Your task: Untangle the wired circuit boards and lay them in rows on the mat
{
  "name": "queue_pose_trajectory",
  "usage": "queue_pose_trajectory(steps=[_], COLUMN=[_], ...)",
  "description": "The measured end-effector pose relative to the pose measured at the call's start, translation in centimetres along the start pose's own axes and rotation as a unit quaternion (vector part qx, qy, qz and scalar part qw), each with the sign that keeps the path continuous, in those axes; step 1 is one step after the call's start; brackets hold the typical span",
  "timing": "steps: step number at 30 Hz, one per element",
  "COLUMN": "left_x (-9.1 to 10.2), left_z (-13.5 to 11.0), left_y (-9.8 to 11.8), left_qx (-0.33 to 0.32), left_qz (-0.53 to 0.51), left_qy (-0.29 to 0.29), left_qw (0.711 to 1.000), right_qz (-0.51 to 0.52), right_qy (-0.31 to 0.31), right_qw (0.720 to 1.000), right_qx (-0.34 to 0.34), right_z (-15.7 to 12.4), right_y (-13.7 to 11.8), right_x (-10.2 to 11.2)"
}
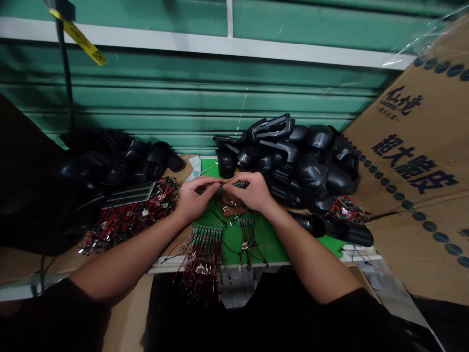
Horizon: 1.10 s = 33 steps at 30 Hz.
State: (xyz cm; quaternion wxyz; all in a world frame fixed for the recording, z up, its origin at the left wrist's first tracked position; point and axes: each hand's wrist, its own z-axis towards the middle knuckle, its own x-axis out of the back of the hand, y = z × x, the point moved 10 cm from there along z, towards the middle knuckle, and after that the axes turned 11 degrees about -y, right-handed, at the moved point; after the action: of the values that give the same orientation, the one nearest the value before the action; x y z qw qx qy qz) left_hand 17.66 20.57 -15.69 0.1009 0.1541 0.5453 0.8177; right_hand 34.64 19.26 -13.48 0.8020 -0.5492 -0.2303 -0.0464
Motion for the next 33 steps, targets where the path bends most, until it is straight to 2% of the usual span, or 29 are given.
queue_pose_trajectory(steps=[3, 8, 13, 19, 23, 26, 29, 33], left_x=[-0.1, -0.5, -0.9, -1.0, -0.5, 0.2, 0.9, 0.9], left_z=[-0.1, -0.2, -0.3, -0.3, 0.1, 0.3, 0.4, 0.4], left_y=[1.1, 1.8, 1.4, -1.5, -2.3, -2.4, -2.6, -1.9], left_qx=[-0.037, -0.062, -0.054, 0.033, 0.068, 0.071, 0.063, 0.018], left_qz=[0.047, 0.095, 0.122, 0.006, -0.047, -0.074, -0.128, -0.167], left_qy=[-0.008, -0.038, -0.060, -0.058, -0.032, -0.004, 0.018, -0.005], left_qw=[0.998, 0.993, 0.989, 0.998, 0.996, 0.995, 0.990, 0.986], right_qz=[0.000, -0.022, -0.027, 0.005, 0.059, 0.081, 0.091, 0.105], right_qy=[-0.001, 0.017, 0.030, 0.058, 0.052, 0.046, 0.073, 0.124], right_qw=[1.000, 1.000, 0.999, 0.994, 0.987, 0.984, 0.982, 0.977], right_qx=[-0.006, -0.005, -0.031, -0.097, -0.137, -0.154, -0.150, -0.136], right_z=[0.0, -0.2, -0.3, -0.4, -0.5, -0.6, -0.7, -1.0], right_y=[-0.1, -0.6, -0.3, 1.1, 2.1, 2.5, 2.4, 2.1], right_x=[0.0, 0.2, 0.4, 1.3, 1.6, 1.7, 2.4, 3.7])
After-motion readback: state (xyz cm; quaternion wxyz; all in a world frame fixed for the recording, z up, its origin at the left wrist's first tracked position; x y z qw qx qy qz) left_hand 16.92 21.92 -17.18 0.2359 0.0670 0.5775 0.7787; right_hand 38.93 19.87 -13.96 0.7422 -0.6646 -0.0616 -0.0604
